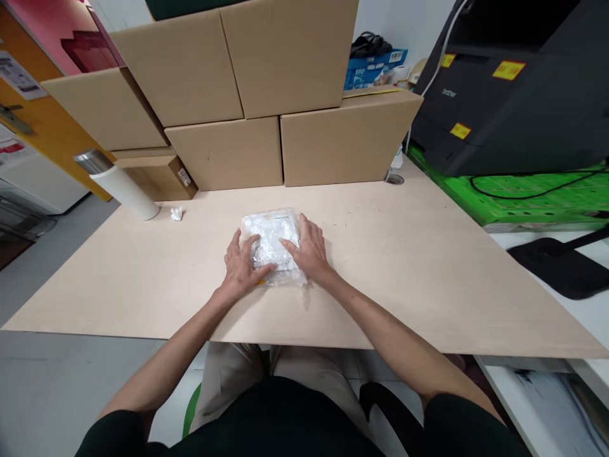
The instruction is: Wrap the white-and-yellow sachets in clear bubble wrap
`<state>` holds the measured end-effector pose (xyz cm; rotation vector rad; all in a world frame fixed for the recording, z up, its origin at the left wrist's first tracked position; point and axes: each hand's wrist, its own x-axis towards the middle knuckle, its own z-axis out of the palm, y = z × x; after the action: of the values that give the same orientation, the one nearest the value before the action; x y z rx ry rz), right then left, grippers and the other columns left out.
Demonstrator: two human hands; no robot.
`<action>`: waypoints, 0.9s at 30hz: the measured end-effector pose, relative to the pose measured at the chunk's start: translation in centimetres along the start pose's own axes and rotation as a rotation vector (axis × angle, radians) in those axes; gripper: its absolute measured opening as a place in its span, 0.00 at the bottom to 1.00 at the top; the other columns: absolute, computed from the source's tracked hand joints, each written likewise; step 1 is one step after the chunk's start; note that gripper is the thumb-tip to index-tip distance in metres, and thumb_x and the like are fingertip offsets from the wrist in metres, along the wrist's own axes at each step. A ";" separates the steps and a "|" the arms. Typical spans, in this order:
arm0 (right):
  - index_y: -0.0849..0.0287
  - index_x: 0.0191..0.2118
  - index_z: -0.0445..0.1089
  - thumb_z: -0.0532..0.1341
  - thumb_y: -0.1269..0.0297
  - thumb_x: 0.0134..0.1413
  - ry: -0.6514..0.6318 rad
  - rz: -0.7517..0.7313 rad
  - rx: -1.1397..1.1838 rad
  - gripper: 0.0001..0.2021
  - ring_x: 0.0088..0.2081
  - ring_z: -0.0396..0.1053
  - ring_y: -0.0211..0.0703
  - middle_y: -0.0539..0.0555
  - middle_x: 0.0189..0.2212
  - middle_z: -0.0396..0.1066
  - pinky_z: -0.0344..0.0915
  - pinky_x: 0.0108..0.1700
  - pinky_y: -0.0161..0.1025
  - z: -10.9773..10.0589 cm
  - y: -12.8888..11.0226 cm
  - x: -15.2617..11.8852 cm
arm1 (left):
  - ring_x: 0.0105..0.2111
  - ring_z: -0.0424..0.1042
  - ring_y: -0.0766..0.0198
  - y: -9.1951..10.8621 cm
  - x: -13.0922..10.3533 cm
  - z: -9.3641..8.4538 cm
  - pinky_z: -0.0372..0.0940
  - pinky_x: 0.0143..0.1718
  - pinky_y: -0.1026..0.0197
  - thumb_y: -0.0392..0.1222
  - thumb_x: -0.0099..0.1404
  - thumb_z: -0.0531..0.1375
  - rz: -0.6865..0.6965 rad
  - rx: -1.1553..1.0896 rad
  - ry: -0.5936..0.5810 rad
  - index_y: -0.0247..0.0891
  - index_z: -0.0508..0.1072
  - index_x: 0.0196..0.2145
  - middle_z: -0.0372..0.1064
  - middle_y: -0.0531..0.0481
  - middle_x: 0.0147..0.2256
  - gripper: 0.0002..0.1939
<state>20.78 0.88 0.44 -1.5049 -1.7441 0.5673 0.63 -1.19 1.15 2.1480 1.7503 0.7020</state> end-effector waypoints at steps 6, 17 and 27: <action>0.64 0.67 0.57 0.42 0.48 0.68 -0.197 -0.260 -0.084 0.32 0.71 0.42 0.51 0.62 0.68 0.52 0.42 0.71 0.53 0.5 2.2 0.3 | 0.71 0.30 0.39 -2.3 3.0 -0.6 0.36 0.67 0.38 0.69 0.54 0.63 0.203 0.066 -0.280 0.36 0.46 0.70 0.31 0.33 0.71 0.57; 0.56 0.55 0.69 0.58 0.42 0.57 0.045 0.177 0.519 0.27 0.50 0.70 0.53 0.59 0.50 0.72 0.69 0.50 0.49 -0.3 2.4 0.6 | 0.71 0.31 0.39 -4.2 1.8 -1.1 0.39 0.67 0.36 0.73 0.59 0.56 0.432 -0.201 -0.052 0.47 0.40 0.71 0.25 0.38 0.72 0.53; 0.56 0.42 0.73 0.66 0.57 0.45 -0.068 0.332 0.973 0.17 0.41 0.72 0.44 0.54 0.41 0.75 0.68 0.43 0.41 0.4 1.0 0.8 | 0.70 0.42 0.48 -2.0 0.6 -0.8 0.38 0.67 0.36 0.53 0.74 0.48 0.406 -0.195 -0.094 0.50 0.67 0.62 0.51 0.46 0.68 0.23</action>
<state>21.08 1.94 -0.39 -1.0399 -0.9706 1.3972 -1.31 -0.25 0.91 2.3743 1.1543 0.8135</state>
